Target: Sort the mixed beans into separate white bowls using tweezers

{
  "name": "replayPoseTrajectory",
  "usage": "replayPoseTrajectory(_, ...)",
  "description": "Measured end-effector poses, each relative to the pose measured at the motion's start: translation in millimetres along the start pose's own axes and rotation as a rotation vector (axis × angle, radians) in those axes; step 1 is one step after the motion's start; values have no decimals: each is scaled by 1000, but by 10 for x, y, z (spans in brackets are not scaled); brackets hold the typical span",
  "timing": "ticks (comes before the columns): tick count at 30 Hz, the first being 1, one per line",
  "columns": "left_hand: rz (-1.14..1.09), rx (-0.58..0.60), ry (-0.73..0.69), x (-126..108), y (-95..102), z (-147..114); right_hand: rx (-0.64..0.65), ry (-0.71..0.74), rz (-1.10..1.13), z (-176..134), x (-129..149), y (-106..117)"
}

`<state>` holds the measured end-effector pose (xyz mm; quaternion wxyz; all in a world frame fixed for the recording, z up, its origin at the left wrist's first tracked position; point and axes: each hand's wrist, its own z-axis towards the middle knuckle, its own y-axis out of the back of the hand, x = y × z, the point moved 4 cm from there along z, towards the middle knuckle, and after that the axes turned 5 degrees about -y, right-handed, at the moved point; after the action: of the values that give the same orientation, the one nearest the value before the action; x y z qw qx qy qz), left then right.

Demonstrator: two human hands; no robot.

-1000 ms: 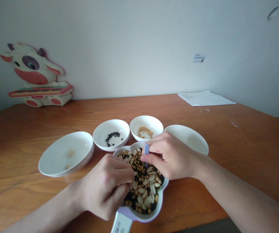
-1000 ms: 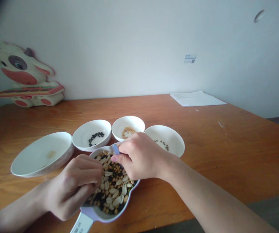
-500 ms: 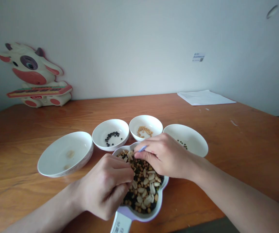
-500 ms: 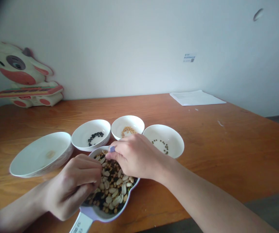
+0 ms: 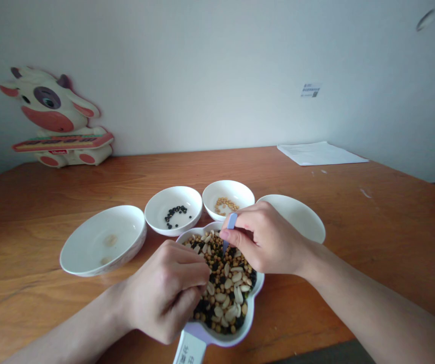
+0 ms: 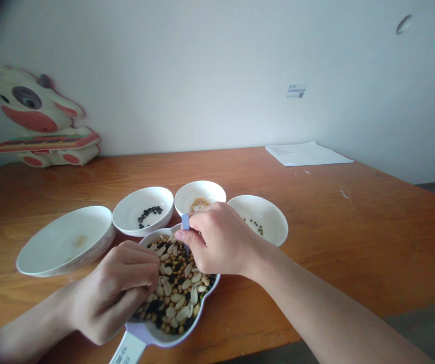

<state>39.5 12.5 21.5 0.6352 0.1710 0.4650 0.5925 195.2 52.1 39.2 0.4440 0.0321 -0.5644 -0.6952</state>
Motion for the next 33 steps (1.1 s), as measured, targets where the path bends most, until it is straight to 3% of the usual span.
replayPoseTrajectory(19, -4, 10, 13, -6, -2, -5, 49, 11, -27, -3, -21, -38)
replayPoseTrajectory(33, -21, 2, 16, 6, -12, -15, -108, 49, 76, -2, 1, 61)
